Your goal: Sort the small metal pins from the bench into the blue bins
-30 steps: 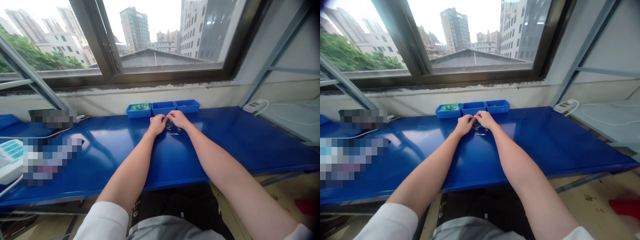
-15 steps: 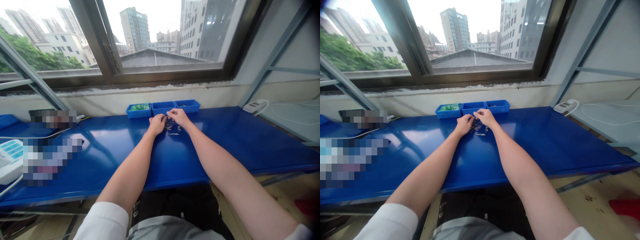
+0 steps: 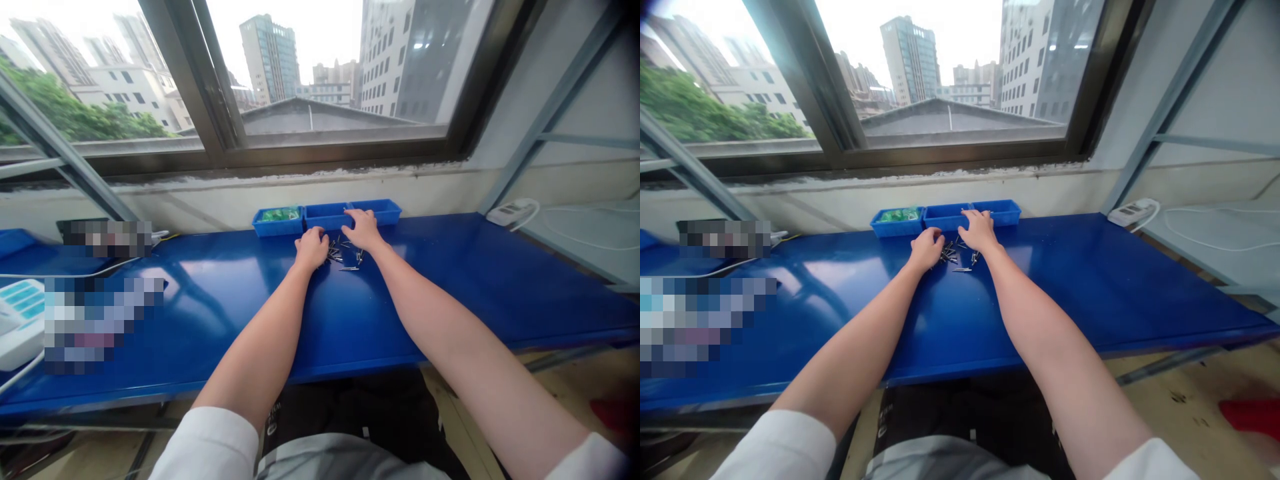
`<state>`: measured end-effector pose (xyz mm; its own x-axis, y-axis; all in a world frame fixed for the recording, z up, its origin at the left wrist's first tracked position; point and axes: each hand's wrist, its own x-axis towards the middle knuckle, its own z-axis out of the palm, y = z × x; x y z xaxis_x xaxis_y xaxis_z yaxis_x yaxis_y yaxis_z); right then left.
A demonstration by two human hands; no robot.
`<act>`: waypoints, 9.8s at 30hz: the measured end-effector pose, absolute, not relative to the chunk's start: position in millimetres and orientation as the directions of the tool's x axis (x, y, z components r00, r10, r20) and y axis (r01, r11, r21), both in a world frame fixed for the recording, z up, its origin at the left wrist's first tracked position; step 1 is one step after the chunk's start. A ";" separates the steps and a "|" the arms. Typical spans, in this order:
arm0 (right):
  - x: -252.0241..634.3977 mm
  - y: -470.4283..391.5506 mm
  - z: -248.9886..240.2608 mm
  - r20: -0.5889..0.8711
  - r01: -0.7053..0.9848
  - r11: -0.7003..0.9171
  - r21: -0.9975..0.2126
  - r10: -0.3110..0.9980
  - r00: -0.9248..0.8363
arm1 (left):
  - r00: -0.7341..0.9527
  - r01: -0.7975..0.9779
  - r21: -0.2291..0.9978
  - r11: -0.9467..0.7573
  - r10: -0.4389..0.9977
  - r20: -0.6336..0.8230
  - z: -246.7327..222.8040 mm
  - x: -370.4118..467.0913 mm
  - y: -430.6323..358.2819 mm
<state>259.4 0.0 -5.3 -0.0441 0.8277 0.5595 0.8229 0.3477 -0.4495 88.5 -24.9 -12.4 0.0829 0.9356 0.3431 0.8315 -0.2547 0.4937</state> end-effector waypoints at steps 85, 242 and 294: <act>252.8 -13.4 -9.4 0.428 0.499 0.476 -0.725 0.878 -0.215 | 0.222 0.817 0.426 -0.388 0.894 0.389 -3.9 90.3 -33.7; 256.7 -4.1 -7.3 0.328 0.908 0.198 -0.370 0.942 -0.071 | 0.233 0.811 0.442 -0.383 0.905 0.357 -20.2 87.4 -19.5; 246.0 -18.1 -1.4 0.302 0.286 0.312 -0.906 0.950 -0.079 | 0.293 0.665 0.485 -0.568 0.796 0.530 -10.5 86.1 -25.7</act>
